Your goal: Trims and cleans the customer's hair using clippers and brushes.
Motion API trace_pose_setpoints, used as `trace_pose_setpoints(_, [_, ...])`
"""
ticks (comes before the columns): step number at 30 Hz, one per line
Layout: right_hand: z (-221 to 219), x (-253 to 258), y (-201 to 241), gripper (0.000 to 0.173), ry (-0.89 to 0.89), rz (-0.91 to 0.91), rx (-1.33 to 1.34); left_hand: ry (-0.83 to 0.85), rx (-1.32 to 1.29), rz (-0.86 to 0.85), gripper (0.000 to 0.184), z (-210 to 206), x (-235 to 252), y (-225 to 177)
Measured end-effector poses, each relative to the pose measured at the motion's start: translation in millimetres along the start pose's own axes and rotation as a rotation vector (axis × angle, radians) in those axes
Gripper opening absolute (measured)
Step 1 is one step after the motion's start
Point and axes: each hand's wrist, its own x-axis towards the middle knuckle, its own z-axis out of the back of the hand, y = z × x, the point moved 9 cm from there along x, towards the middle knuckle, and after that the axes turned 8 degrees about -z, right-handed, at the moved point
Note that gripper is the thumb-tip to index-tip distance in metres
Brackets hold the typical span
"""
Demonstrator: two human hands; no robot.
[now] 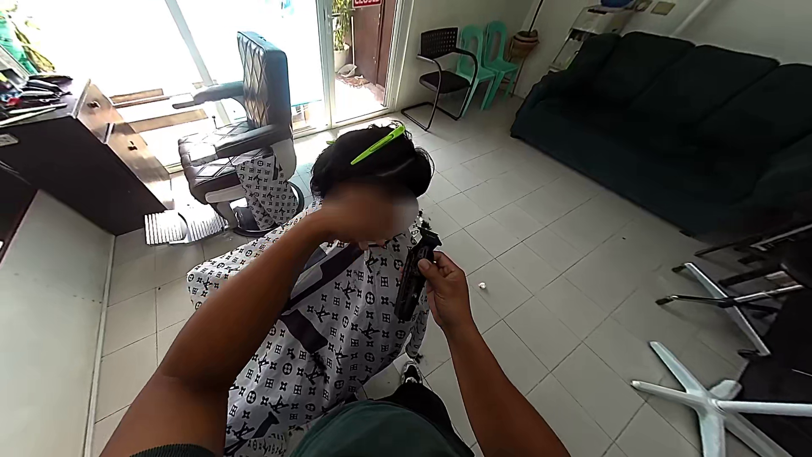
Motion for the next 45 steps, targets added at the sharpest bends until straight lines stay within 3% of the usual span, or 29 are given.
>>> trace_pose_setpoints(2, [-1, -1, -2, 0.016, 0.0, -0.007, 0.015, -0.042, 0.001, -0.003, 0.019, 6, 5, 1])
trace_pose_setpoints(5, [0, -3, -1, 0.017, 0.003, -0.014, 0.009, 0.036, 0.012, 0.117, 0.023, 0, -4, 26])
trace_pose_setpoints(10, [-2, 2, -3, 0.017, -0.02, -0.009, 0.012, -0.054, -0.108, -0.031, 0.018, 7, 2, 6])
trace_pose_setpoints(14, [-9, 5, 1, 0.018, -0.026, 0.002, 0.007, -0.017, -0.031, 0.142, 0.02, 7, -13, 28])
trace_pose_setpoints(16, [-19, 9, 4, 0.015, -0.021, 0.01, -0.013, -0.006, 0.043, 0.116, 0.018, 12, -25, 23])
trace_pose_setpoints(18, [-32, 16, 2, 0.013, -0.001, 0.005, -0.021, -0.176, 0.148, -0.053, 0.015, 38, -36, 1])
trace_pose_setpoints(20, [-48, 23, -1, 0.013, 0.012, 0.009, -0.053, -0.513, 0.3, -0.248, 0.01, 80, -47, -19])
trace_pose_setpoints(22, [-65, 29, -4, 0.016, 0.04, 0.0, -0.096, -0.755, 0.44, -0.302, 0.023, 111, -53, -22])
trace_pose_setpoints(23, [-73, 32, -6, 0.018, 0.055, -0.005, -0.112, -0.788, 0.467, -0.293, 0.036, 119, -52, -17])
trace_pose_setpoints(25, [-86, 39, -10, 0.024, 0.073, -0.021, -0.14, -0.755, 0.514, -0.222, 0.063, 125, -42, -2])
trace_pose_setpoints(28, [-96, 48, -17, 0.026, 0.061, -0.046, -0.193, -0.668, 0.548, -0.139, 0.08, 119, -29, 20])
trace_pose_setpoints(45, [-106, 55, -24, 0.035, 0.021, -0.075, -0.349, -0.668, 0.509, -0.104, 0.075, 116, -22, 47])
